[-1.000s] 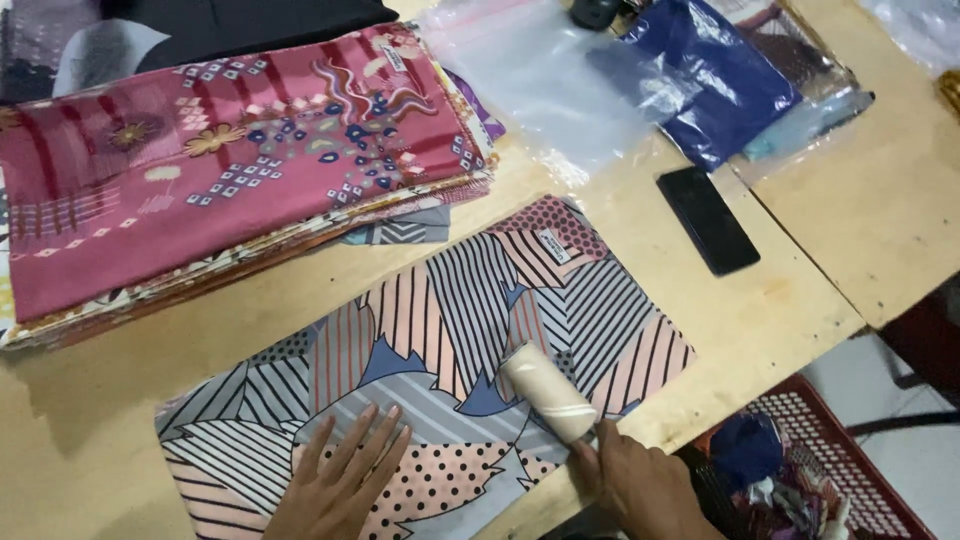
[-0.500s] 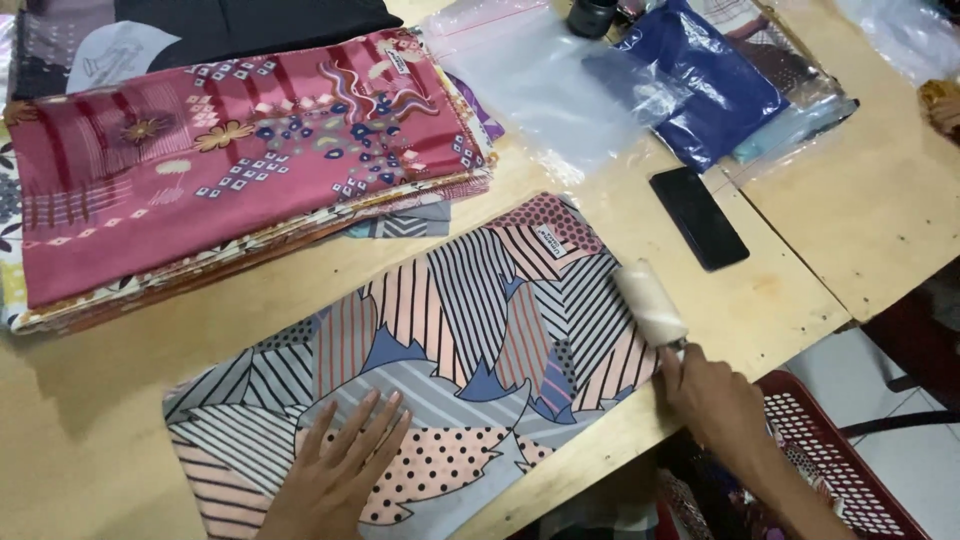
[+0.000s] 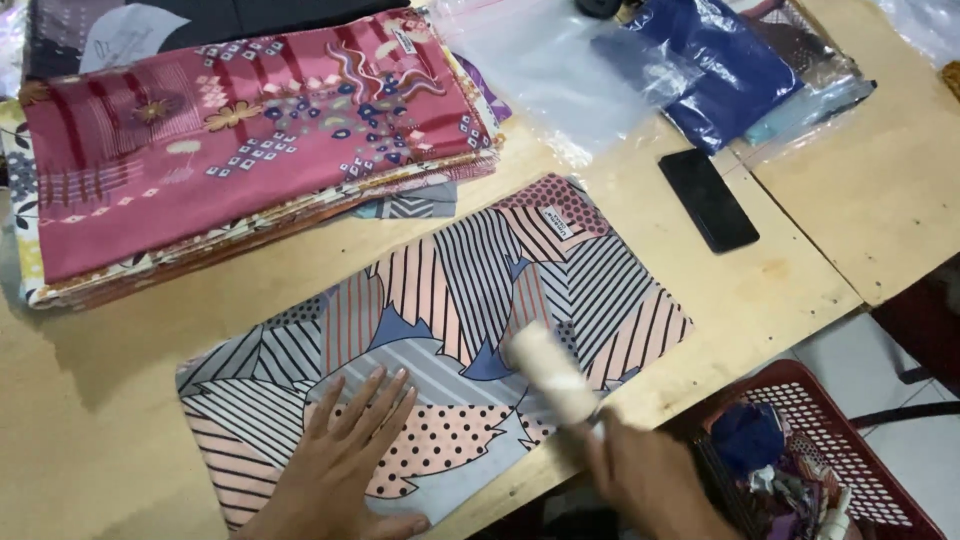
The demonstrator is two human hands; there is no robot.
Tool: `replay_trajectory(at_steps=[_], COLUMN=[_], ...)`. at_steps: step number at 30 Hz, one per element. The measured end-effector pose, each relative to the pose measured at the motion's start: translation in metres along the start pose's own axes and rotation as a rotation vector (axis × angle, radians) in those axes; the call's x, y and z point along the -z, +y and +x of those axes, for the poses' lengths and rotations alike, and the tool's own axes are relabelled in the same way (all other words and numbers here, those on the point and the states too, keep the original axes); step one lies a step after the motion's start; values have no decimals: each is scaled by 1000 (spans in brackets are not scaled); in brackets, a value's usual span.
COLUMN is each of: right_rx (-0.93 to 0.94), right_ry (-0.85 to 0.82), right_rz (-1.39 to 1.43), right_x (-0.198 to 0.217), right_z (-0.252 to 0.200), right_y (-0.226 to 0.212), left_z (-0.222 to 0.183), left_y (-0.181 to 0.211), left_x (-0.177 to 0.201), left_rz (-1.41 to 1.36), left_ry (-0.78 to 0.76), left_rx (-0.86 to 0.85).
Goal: Cleaning a piece of patterned fabric with a lint roller and then folding it on a work table.
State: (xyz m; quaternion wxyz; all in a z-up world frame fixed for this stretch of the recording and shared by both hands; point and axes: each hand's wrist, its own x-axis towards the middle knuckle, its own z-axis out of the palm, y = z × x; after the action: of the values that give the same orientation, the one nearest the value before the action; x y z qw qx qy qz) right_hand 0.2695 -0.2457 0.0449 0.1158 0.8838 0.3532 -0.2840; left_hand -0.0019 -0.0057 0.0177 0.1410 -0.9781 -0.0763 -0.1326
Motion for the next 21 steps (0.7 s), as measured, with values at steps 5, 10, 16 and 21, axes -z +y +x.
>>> replay_trajectory(at_steps=[5,10,16,21], right_rx=[157,1,-104,-156], right_ry=[67,-22,-276,-178], right_rz=[-14,-58,-16,-19], right_x=[-50,-58,-26,7], right_z=[-3,-4,4,19], right_y=[-7,-14,-12,7], left_z=[1,1,-3,-3], left_y=[-2,0,1,1], left_x=[-1,-2,-16,-20], left_rz=[-71,-92,-104,-105], left_ry=[33,21,32,59], left_rx=[-9,5,-12,-7])
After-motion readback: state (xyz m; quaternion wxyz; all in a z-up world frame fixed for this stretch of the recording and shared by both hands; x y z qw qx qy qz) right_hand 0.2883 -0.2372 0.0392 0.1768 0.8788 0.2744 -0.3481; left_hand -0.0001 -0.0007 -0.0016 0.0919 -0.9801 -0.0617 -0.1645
